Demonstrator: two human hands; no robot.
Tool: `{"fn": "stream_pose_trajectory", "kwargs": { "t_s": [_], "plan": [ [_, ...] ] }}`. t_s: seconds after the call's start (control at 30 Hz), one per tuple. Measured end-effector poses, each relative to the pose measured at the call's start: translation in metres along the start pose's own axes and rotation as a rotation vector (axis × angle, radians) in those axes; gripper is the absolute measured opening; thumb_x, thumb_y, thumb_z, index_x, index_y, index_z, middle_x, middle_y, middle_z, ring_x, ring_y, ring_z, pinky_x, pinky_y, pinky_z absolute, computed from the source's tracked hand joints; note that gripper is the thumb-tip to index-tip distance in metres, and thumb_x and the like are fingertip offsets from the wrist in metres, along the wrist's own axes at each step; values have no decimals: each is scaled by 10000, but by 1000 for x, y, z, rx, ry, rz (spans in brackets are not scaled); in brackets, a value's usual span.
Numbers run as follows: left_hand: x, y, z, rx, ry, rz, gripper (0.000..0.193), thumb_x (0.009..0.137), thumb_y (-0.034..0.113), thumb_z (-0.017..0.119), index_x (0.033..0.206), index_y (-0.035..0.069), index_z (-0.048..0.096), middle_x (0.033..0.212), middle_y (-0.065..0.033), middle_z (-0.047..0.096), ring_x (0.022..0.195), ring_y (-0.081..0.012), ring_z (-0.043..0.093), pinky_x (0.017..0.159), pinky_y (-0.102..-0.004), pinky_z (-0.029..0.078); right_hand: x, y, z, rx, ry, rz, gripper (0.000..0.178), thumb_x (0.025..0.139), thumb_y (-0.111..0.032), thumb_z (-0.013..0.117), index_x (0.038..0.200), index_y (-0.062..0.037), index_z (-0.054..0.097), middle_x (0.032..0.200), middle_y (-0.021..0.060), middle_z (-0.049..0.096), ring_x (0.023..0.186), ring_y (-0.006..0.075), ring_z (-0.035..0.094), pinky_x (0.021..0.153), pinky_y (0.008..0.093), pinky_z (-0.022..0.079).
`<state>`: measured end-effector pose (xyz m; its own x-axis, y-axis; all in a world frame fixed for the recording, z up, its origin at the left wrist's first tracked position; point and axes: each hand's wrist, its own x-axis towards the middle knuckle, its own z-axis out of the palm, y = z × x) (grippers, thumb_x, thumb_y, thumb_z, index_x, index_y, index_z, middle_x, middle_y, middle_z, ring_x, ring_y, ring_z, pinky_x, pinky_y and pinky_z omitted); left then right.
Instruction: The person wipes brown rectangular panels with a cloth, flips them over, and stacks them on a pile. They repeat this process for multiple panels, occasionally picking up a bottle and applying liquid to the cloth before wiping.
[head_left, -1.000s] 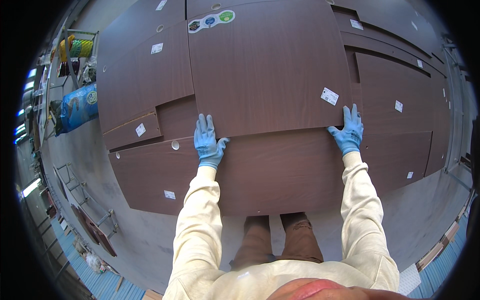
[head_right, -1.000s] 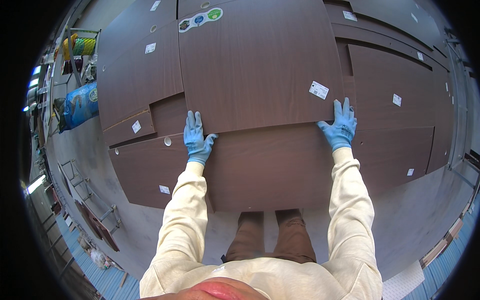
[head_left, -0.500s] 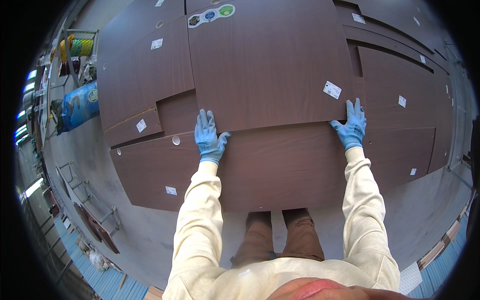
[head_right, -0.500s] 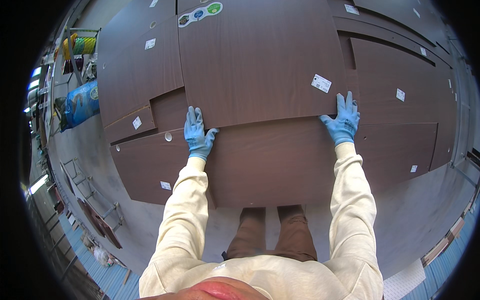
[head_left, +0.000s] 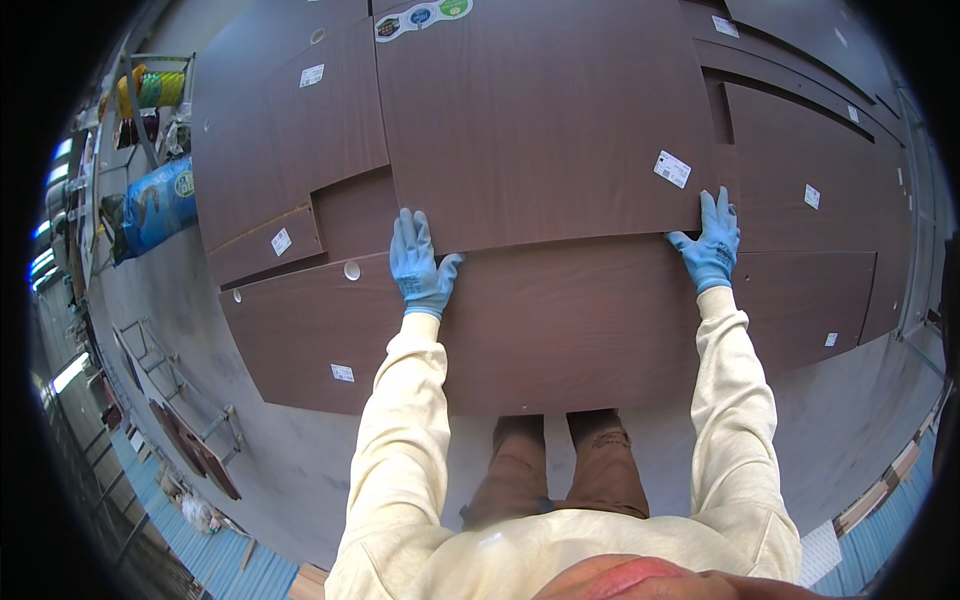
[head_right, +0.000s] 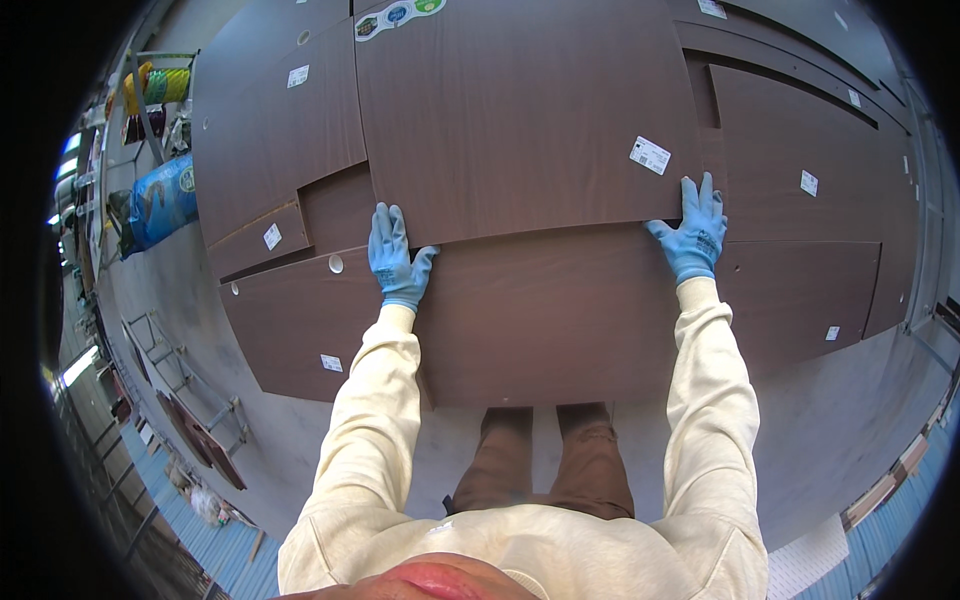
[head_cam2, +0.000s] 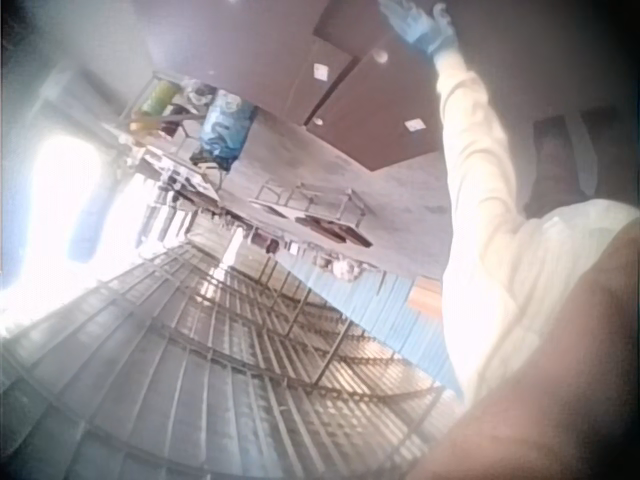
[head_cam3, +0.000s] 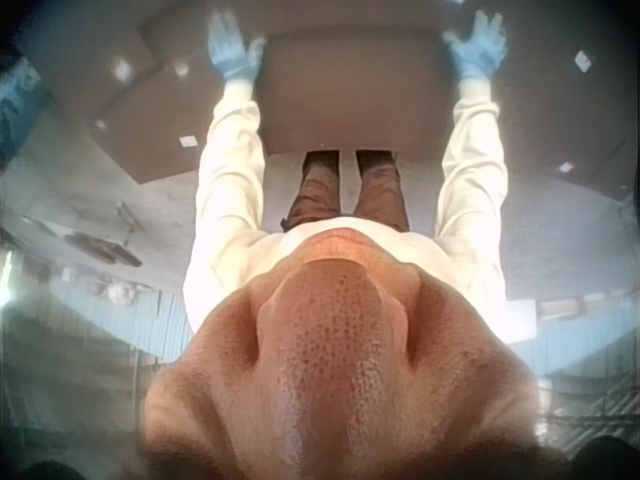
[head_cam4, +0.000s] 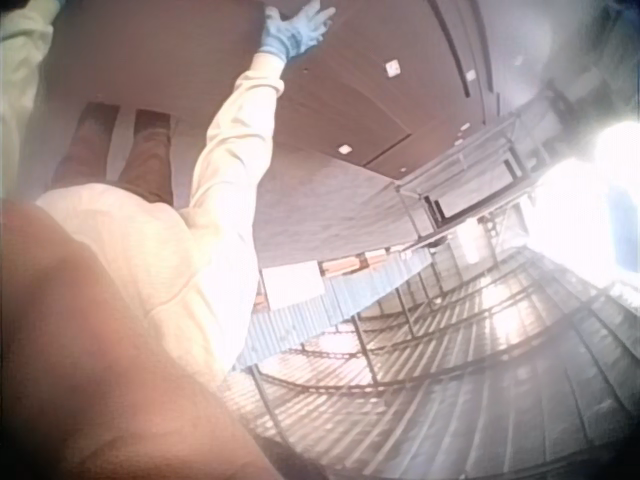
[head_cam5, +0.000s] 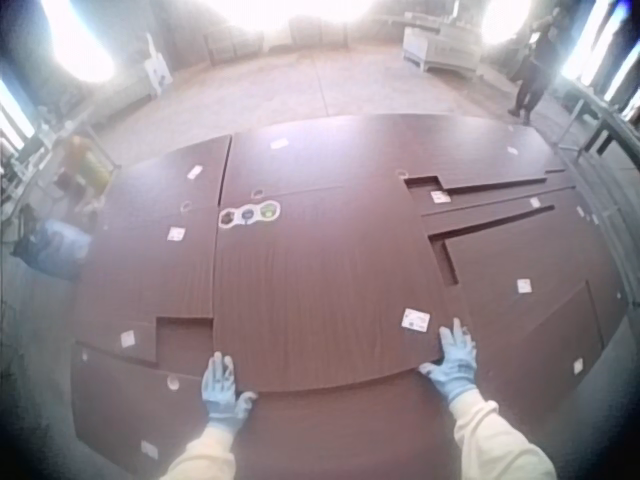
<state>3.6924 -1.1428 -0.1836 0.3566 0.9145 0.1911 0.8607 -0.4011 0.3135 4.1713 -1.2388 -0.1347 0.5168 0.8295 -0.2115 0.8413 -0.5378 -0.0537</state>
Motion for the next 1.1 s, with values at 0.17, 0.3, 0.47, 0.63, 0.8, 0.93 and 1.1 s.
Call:
{"fn": "stream_pose_trajectory", "kwargs": {
  "t_s": [0.17, 0.3, 0.47, 0.63, 0.8, 0.93, 1.1],
  "plan": [
    [0, -1, 2, -20, 23, -11, 943, 872, 499, 736, 1627, 116, 323, 1679, -181, 292, 1494, -407, 366, 1201, -493, 333, 0, -1, 2, 29, 39, -15, 994, 708, -507, 870, 1550, -213, 432, 1708, 103, 235, 1544, 389, 261, 1250, 563, 234],
    [0, -2, 4, -23, 34, -10, 961, 849, 469, 765, 1627, 121, 322, 1679, -184, 289, 1494, -406, 368, 1205, -492, 334, 0, -2, 5, 45, 52, -22, 971, 716, -497, 864, 1543, -207, 446, 1698, 106, 262, 1537, 387, 272, 1248, 538, 255],
    [1, -1, -2, -62, -12, -58, 999, 807, 414, 810, 1630, 128, 320, 1684, -189, 275, 1508, -404, 343, 1220, -493, 306, 2, -2, 9, 7, 40, -32, 976, 728, -490, 856, 1555, -207, 421, 1696, 108, 256, 1537, 389, 267, 1235, 542, 276],
    [-6, 9, -18, -25, -38, -131, 896, 836, 344, 781, 1586, 62, 379, 1650, -233, 315, 1528, -404, 300, 1238, -510, 255, 4, -6, 9, -26, 17, -24, 975, 747, -483, 838, 1562, -185, 396, 1680, 145, 266, 1533, 381, 274, 1212, 562, 293],
    [-76, 14, -49, -41, 53, -337, 782, 875, 356, 734, 1520, 15, 452, 1610, -264, 360, 1505, -435, 313, 1213, -550, 267, -22, -16, 6, 12, 54, 59, 903, 788, -456, 787, 1545, -133, 416, 1659, 183, 296, 1523, 372, 296, 1188, 570, 305],
    [-192, 22, -92, -42, -22, -561, 716, 892, 362, 712, 1487, 21, 505, 1579, -261, 416, 1477, -437, 363, 1203, -531, 297, -86, -37, 8, 63, 91, -163, 830, 794, -416, 747, 1515, -118, 463, 1631, 193, 351, 1509, 368, 321, 1176, 577, 301],
    [-374, 69, -172, -161, -281, -939, 653, 927, 366, 693, 1442, -8, 545, 1529, -298, 466, 1436, -437, 431, 1191, -460, 353, -205, -78, 3, 35, -179, -374, 771, 801, -395, 707, 1494, -144, 482, 1618, 166, 385, 1492, 373, 347, 1185, 596, 279]
  ]
}}
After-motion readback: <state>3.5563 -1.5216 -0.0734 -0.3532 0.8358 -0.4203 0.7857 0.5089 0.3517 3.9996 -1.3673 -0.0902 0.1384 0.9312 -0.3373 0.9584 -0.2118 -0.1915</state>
